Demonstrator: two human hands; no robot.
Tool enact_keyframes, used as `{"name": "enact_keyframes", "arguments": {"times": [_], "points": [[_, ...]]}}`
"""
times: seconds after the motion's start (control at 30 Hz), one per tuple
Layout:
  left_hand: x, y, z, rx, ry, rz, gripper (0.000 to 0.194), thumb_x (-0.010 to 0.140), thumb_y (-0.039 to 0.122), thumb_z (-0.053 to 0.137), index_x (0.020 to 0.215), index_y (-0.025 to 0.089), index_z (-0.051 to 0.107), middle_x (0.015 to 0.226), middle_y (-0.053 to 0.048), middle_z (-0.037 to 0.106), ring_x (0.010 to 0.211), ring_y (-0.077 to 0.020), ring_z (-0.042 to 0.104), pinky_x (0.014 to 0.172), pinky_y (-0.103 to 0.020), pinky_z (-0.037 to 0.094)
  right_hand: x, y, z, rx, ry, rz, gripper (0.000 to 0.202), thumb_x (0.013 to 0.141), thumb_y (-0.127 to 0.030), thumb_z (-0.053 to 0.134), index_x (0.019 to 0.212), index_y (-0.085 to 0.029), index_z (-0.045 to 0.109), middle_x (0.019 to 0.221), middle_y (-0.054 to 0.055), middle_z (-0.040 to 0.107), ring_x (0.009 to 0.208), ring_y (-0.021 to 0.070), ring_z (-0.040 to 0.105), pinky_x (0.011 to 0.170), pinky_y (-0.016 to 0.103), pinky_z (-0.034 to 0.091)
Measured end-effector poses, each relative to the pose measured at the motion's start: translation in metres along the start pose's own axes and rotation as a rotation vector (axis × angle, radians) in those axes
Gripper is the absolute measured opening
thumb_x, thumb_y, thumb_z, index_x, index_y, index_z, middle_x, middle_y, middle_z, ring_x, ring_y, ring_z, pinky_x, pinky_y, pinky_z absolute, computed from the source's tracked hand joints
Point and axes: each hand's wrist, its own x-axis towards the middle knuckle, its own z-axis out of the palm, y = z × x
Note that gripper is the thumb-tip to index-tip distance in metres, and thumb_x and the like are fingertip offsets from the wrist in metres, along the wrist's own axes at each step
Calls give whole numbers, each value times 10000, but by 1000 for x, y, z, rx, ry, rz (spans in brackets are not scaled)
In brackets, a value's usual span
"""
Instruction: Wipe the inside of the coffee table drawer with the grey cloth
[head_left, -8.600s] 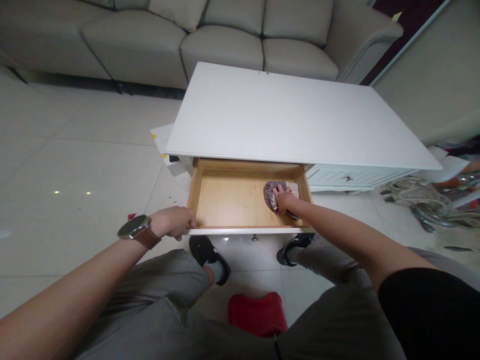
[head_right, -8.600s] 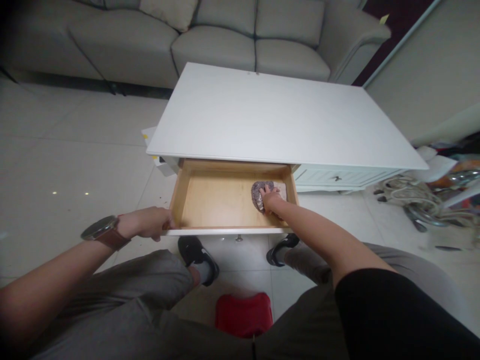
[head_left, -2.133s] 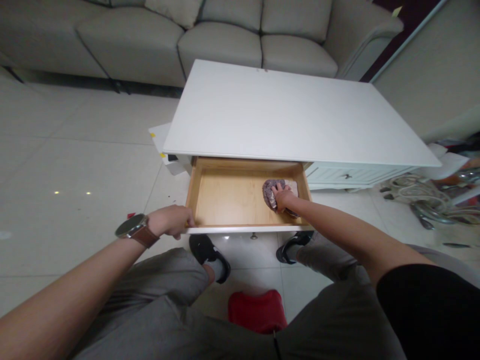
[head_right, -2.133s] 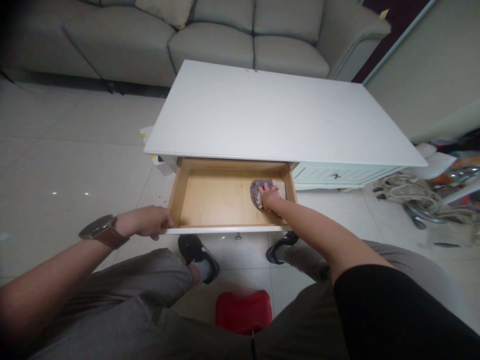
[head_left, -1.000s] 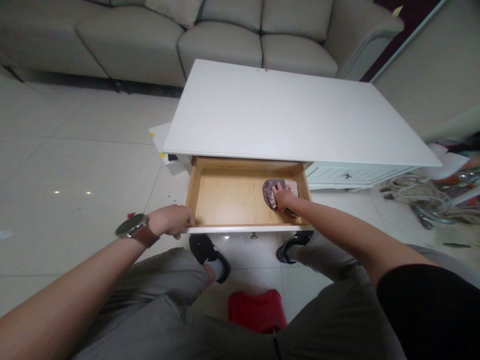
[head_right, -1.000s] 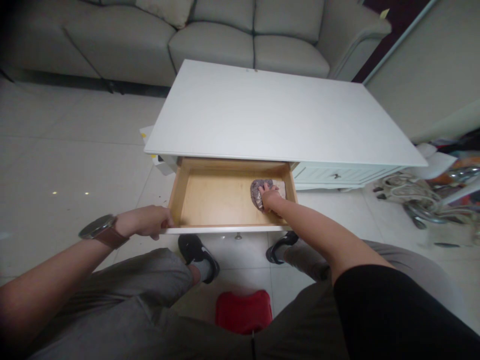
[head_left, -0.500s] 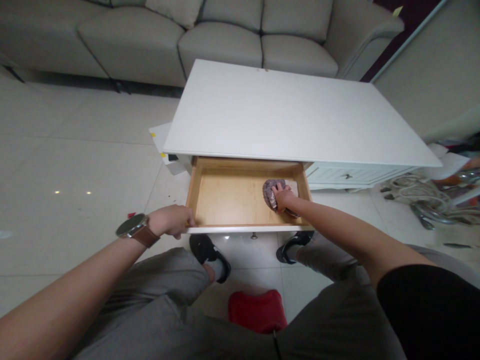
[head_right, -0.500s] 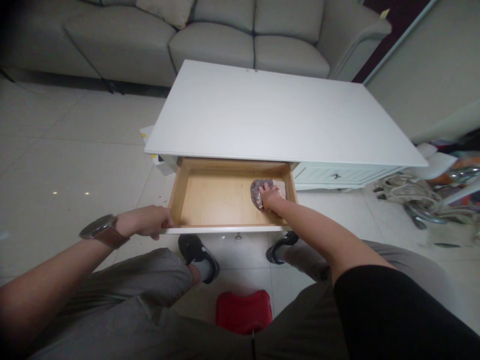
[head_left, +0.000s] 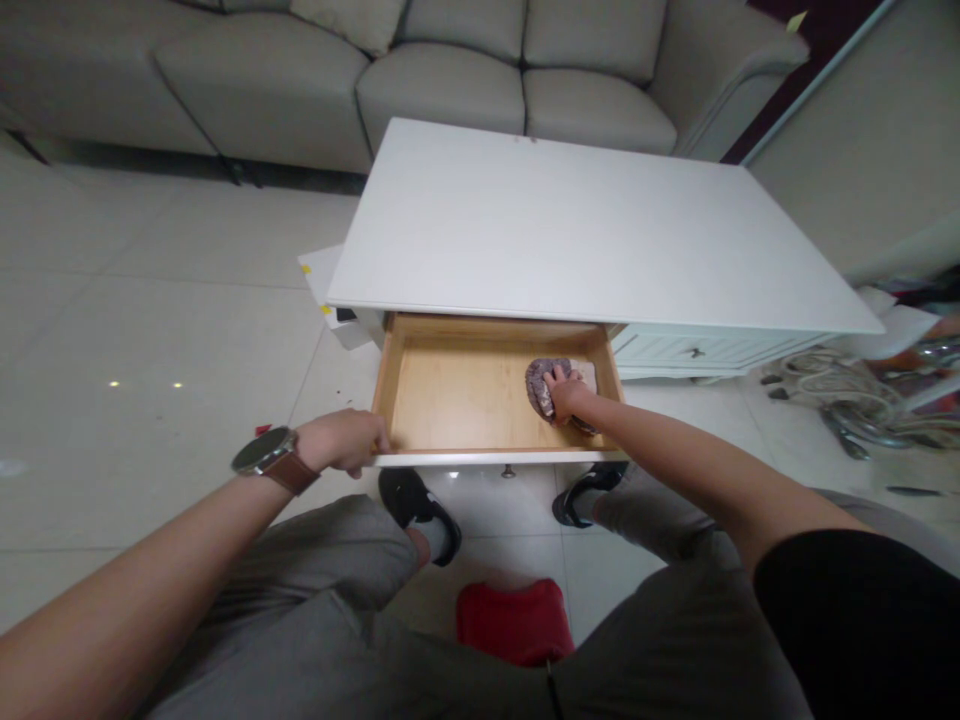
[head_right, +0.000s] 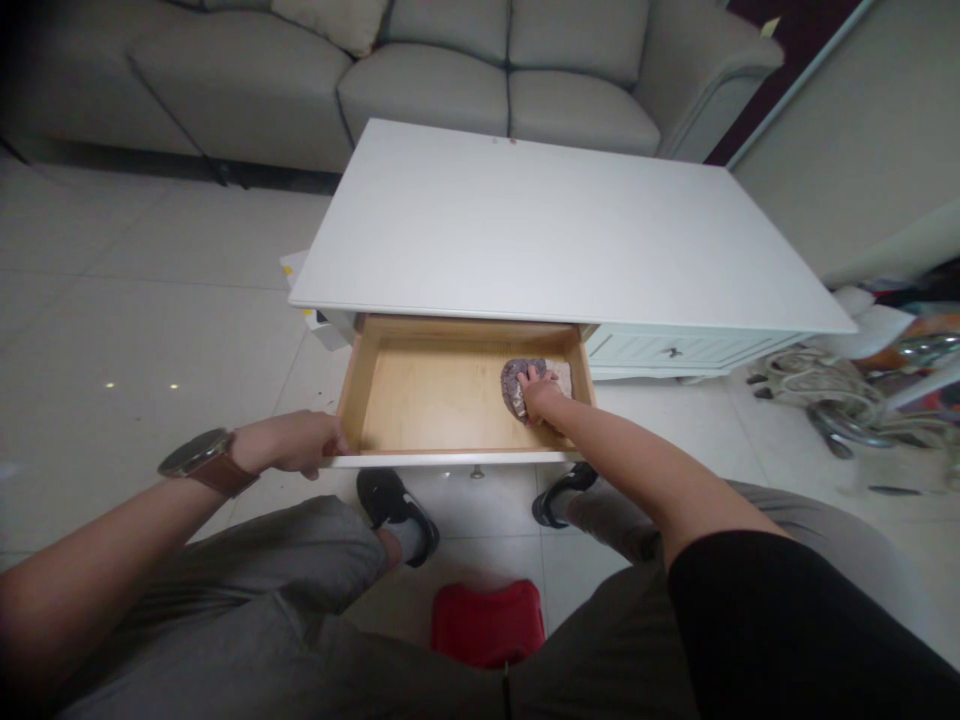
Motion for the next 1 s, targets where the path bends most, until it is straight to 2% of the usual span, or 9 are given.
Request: {"name": "enact_keyframes", "arguments": {"times": [0.27,0.43,0.57,0.67,0.73,0.87,1.0], "points": [[0,0,0,27,4,-8,548,605,121,801,1120,306,779,1028,-48,783,935,-236,707,824,-291,505,6,5,4,39,-4,-7,1447,412,-420,932,1611,-205,152,1644,247,69,1432,521,218,1103,574,291],[2,0,-3,12,-26,13,510,597,99,792,1067,298,793,985,-41,790,912,-228,713,834,-295,509,-8,16,14,68,10,-92,1392,486,-561,884,1614,-181,162,1654,230,89,1454,513,181,1152,556,248],[3,1,-4,0,-37,19,452,587,81,796,990,285,808,955,-41,791,902,-234,713,838,-305,511,-20,25,25,92,-59,-177,1430,459,-628,872,1613,-148,176,1653,242,73,1472,520,129,1162,579,227],[3,1,-4,4,-20,20,459,581,78,796,988,290,806,955,-37,790,900,-231,713,834,-299,511,-23,31,29,120,-89,-222,1410,454,-571,891,1604,-153,191,1642,248,90,1462,505,185,1150,567,267],[3,2,-3,8,-9,19,472,576,85,805,1000,292,805,960,-38,790,902,-233,715,840,-298,514,-24,31,28,127,-58,-251,1358,483,-541,891,1593,-158,210,1634,244,109,1450,489,229,1147,541,291],[2,3,-3,21,-1,-3,525,576,103,816,1064,296,795,1011,-52,787,940,-251,718,871,-314,522,-28,11,21,125,61,-355,1187,593,-547,847,1558,-152,277,1608,247,176,1438,473,260,1145,519,305],[2,3,-3,39,1,-29,559,576,122,832,1104,299,780,1043,-56,783,976,-254,713,857,-303,523,-30,-34,0,79,77,-404,1130,609,-533,848,1545,-194,313,1609,229,205,1418,483,305,1107,534,367]]}}
